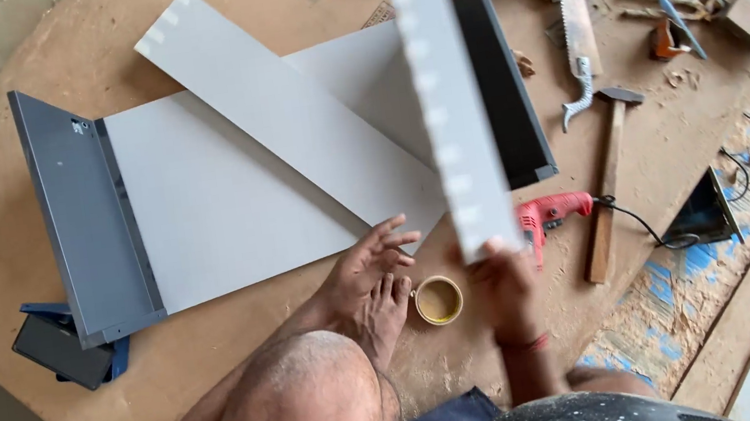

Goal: Assembling wooden furniture boards by measuring, applying tape, and using a power drill.

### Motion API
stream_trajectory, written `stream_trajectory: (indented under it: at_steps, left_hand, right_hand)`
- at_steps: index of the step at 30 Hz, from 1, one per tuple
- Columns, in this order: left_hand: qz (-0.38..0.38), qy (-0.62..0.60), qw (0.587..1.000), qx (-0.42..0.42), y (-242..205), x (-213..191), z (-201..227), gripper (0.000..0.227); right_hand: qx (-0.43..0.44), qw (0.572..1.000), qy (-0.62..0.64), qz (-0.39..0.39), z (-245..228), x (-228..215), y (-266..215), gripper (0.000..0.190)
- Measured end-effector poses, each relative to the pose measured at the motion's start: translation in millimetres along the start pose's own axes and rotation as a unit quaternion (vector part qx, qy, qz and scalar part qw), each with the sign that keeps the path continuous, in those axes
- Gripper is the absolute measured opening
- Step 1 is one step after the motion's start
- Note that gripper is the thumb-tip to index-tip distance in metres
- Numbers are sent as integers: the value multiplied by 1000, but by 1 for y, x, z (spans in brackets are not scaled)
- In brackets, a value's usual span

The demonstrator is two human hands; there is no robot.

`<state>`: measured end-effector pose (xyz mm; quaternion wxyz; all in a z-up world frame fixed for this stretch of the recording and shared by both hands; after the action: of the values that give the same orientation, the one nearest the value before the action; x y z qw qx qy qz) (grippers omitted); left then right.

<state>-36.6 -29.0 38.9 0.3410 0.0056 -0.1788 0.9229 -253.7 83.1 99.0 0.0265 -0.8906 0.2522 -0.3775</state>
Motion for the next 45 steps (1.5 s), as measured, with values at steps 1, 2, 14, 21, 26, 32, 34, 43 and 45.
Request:
stream_trajectory:
  at_steps: [1,2,14,21,26,32,34,43,45]
  left_hand:
    - [5,-2,1000,-2,-2,-5,5,36]
    - [23,77,997,6,-2,-9,10,35]
    - [-77,319,944,-36,14,-27,-33,24]
    - [-68,335,935,-97,31,-37,-65,23]
    - [-64,349,925,-137,34,-35,-51,24]
    - [-60,351,920,-163,35,-32,-46,23]
    - [-55,344,922,-171,34,-32,-48,23]
    - [-48,326,930,-161,29,-34,-62,24]
    - [-54,323,931,-158,31,-34,-60,25]
  right_hand:
    - [5,1000,-1,-2,-19,-17,28,35]
    - [-44,992,39,-116,-40,-32,56,12]
    - [31,986,-127,-105,-171,-14,381,20]
    - [-3,965,-153,212,-217,-96,494,46]
    - [17,953,-166,251,-207,-126,525,59]
    - [-12,959,-242,148,-191,-112,550,78]
    - [3,966,-253,57,-192,-96,557,85]
    - [-242,893,-355,133,-169,-110,485,56]
    - [-248,869,-427,28,-166,-74,391,41]
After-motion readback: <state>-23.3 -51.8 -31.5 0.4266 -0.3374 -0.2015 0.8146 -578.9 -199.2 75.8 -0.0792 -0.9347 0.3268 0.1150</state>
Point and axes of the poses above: each hand's wrist, its own y-axis towards the middle knuckle, its own x-axis out of the palm, z = x × y, the point moved 1 cm from there along y, towards the middle knuckle
